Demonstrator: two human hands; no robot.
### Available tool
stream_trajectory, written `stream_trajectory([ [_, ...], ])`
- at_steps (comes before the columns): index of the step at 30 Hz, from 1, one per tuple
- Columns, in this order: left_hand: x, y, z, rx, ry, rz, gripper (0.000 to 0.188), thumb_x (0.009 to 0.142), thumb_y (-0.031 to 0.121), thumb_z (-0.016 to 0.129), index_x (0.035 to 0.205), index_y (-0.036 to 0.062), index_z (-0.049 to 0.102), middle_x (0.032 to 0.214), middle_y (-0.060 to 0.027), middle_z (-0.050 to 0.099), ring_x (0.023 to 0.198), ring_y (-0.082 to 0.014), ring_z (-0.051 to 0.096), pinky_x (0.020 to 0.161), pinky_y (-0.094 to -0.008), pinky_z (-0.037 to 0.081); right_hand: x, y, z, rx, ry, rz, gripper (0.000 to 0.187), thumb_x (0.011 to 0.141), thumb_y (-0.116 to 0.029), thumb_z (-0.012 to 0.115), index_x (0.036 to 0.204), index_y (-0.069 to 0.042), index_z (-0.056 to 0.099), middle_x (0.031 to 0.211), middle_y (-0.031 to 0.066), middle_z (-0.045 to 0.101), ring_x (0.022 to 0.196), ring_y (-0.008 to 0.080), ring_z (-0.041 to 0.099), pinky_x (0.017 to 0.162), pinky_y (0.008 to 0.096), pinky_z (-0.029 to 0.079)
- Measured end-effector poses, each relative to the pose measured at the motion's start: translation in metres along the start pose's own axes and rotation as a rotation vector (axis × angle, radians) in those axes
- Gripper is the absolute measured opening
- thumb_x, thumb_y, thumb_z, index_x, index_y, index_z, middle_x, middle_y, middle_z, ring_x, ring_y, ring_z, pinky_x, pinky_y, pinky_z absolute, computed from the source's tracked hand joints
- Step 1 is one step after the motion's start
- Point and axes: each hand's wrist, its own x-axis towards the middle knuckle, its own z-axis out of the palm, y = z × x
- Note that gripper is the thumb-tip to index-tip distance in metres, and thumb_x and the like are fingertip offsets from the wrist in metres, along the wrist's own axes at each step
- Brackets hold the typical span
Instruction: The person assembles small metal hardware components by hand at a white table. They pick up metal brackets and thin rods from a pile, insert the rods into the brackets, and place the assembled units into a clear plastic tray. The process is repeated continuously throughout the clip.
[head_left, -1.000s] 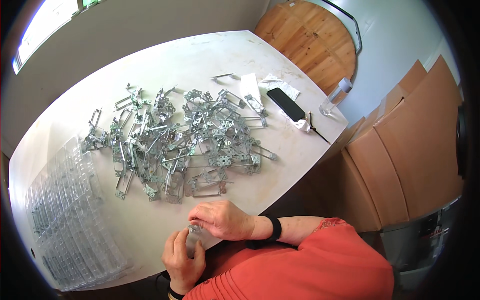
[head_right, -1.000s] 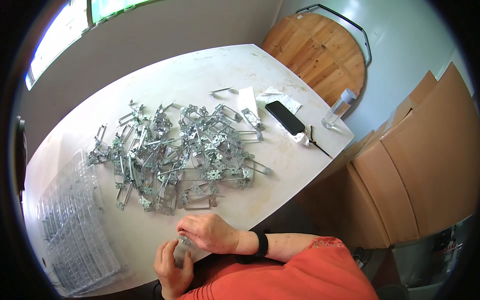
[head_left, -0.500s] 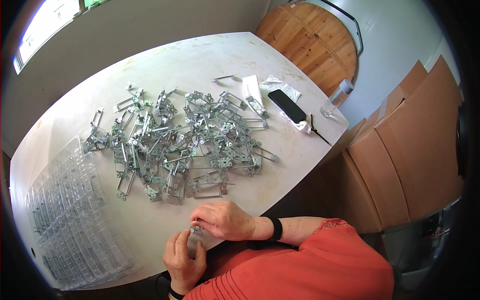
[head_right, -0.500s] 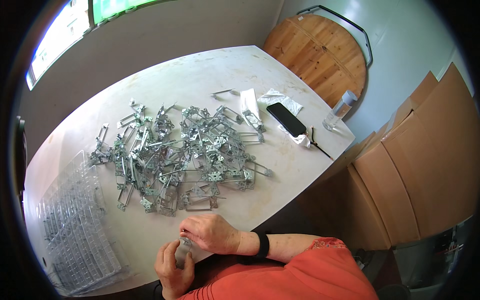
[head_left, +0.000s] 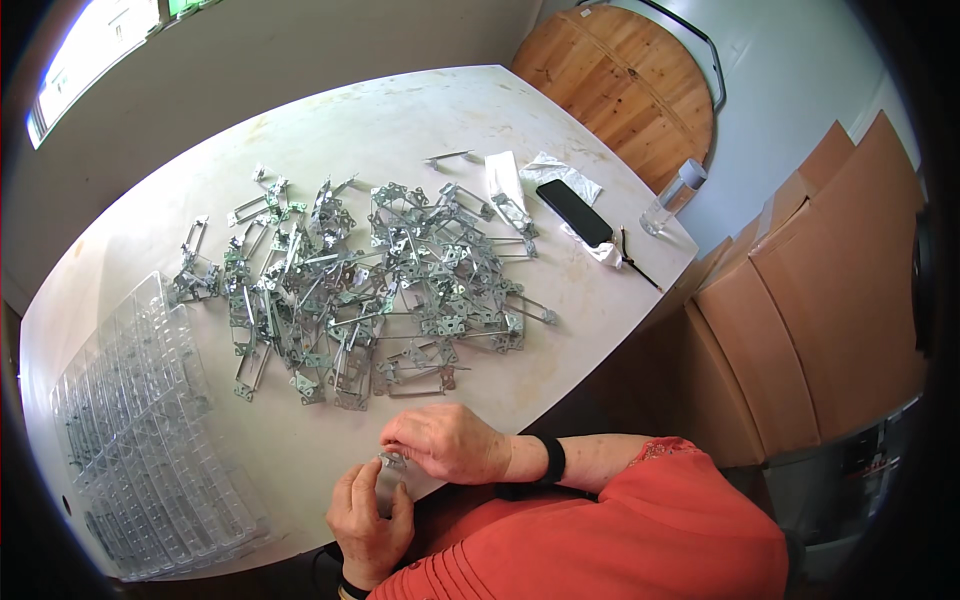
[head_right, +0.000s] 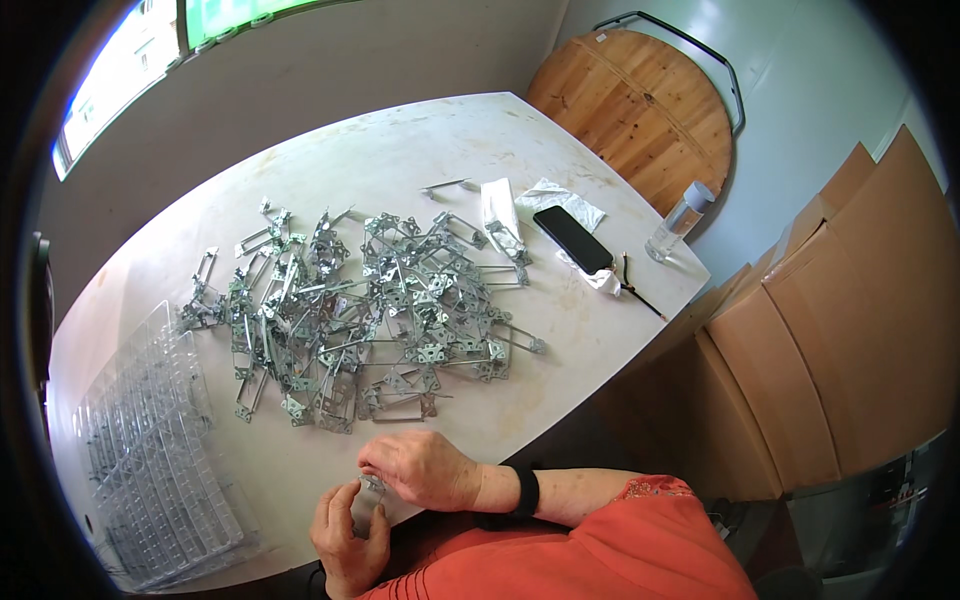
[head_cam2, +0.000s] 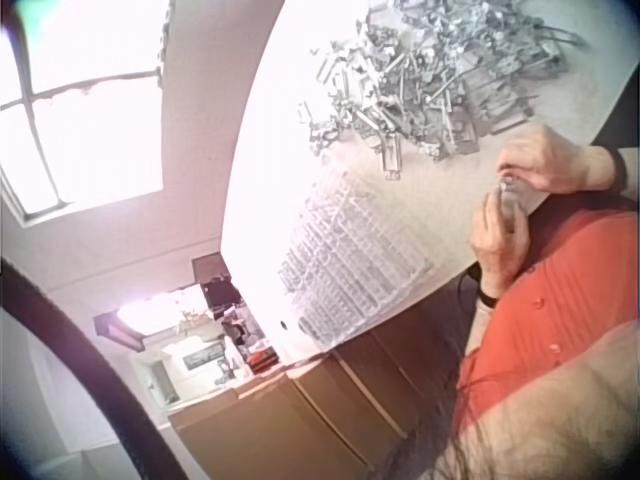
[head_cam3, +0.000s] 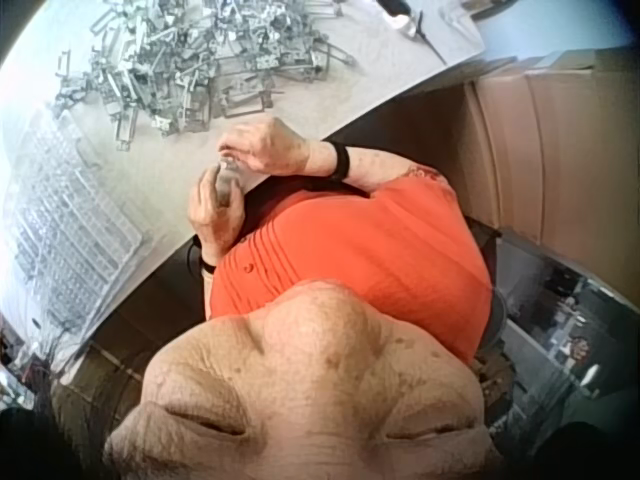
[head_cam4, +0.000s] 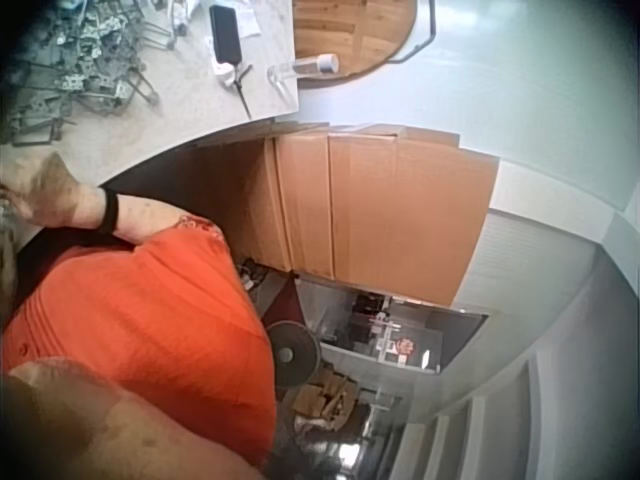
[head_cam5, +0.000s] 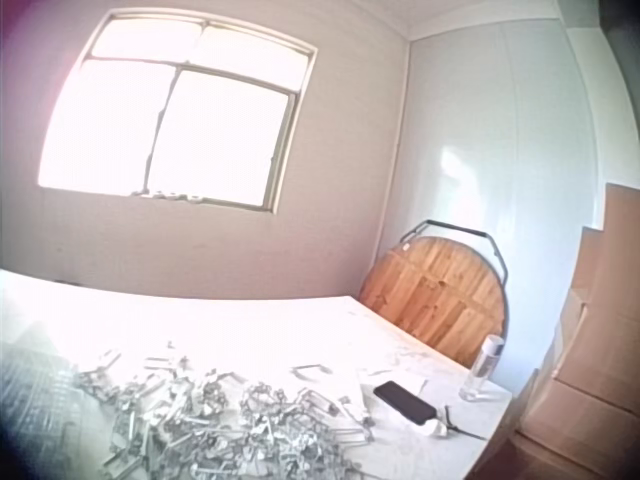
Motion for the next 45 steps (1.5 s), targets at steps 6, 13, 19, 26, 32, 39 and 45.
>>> stream_trajectory([
  [6, 0.0, 0.0, 0.001, -0.004, 0.003, 0.011, 0.048, 0.08, 0.005, 0.083, 0.126, -0.0009, 0.071, 0.111, -0.0232, 0.072, 0.096, -0.0425, 0.074, 0.081, -0.0486, 0.062, -0.002, 0.0, -0.001, 0.007, -0.031, 0.044, 0.015, 0.097, -0.012, 0.078, 0.106, -0.007, 0.067, 0.091, 0.0099, 0.072, 0.081, 0.0326, 0.072, 0.071, 0.0424, 0.057],
  [13, 0.005, 0.005, -0.001, 0.005, 0.05, 0.063, 0.048, 0.08, 0.005, 0.083, 0.127, -0.0004, 0.07, 0.111, -0.0234, 0.072, 0.094, -0.0426, 0.074, 0.079, -0.0484, 0.062, -0.002, -0.003, 0.001, 0.016, -0.04, 0.042, 0.013, 0.097, -0.011, 0.075, 0.107, -0.006, 0.068, 0.094, 0.0099, 0.074, 0.085, 0.0329, 0.073, 0.075, 0.0422, 0.058],
  [19, 0.0, 0.002, 0.0, -0.019, 0.005, -0.007, 0.048, 0.081, 0.005, 0.083, 0.127, -0.0005, 0.07, 0.111, -0.0238, 0.072, 0.094, -0.0428, 0.074, 0.079, -0.0483, 0.062, -0.002, -0.003, 0.001, 0.045, -0.027, 0.049, 0.014, 0.097, -0.011, 0.076, 0.106, -0.007, 0.067, 0.092, 0.0096, 0.072, 0.084, 0.0329, 0.072, 0.074, 0.0427, 0.058],
  [26, 0.003, 0.002, 0.002, -0.021, 0.086, 0.058, 0.05, 0.079, 0.004, 0.084, 0.127, -0.0018, 0.071, 0.113, -0.025, 0.072, 0.095, -0.0436, 0.074, 0.08, -0.0486, 0.062, 0.004, -0.003, -0.002, 0.056, 0.0, 0.038, 0.017, 0.097, -0.009, 0.081, 0.108, -0.006, 0.067, 0.095, 0.0086, 0.074, 0.082, 0.031, 0.073, 0.072, 0.0406, 0.058],
  [32, 0.005, -0.003, 0.004, -0.001, 0.074, 0.061, 0.051, 0.078, 0.002, 0.085, 0.127, -0.0034, 0.07, 0.114, -0.0252, 0.072, 0.096, -0.0438, 0.074, 0.081, -0.0494, 0.062, 0.009, 0.0, -0.001, 0.128, 0.019, 0.011, 0.017, 0.098, -0.013, 0.079, 0.105, -0.008, 0.065, 0.09, 0.0096, 0.069, 0.082, 0.0344, 0.07, 0.07, 0.0432, 0.055],
  [39, 0.009, -0.014, 0.005, -0.012, 0.121, 0.072, 0.052, 0.083, 0.004, 0.086, 0.132, -0.0031, 0.071, 0.111, -0.0217, 0.074, 0.087, -0.037, 0.07, 0.075, -0.0434, 0.057, 0.012, 0.009, -0.009, 0.154, 0.0, 0.074, 0.02, 0.097, -0.007, 0.08, 0.111, -0.007, 0.066, 0.096, 0.0083, 0.074, 0.081, 0.0318, 0.072, 0.07, 0.0413, 0.057],
  [45, 0.016, -0.016, 0.005, 0.004, 0.172, 0.078, 0.043, 0.088, 0.003, 0.09, 0.128, -0.0036, 0.074, 0.1, -0.0153, 0.074, 0.057, -0.0176, 0.051, 0.052, -0.0323, 0.046, 0.01, 0.016, -0.019, 0.139, -0.102, 0.133, 0.019, 0.098, -0.008, 0.078, 0.109, -0.006, 0.063, 0.092, 0.0108, 0.07, 0.081, 0.0349, 0.07, 0.072, 0.0439, 0.056],
])
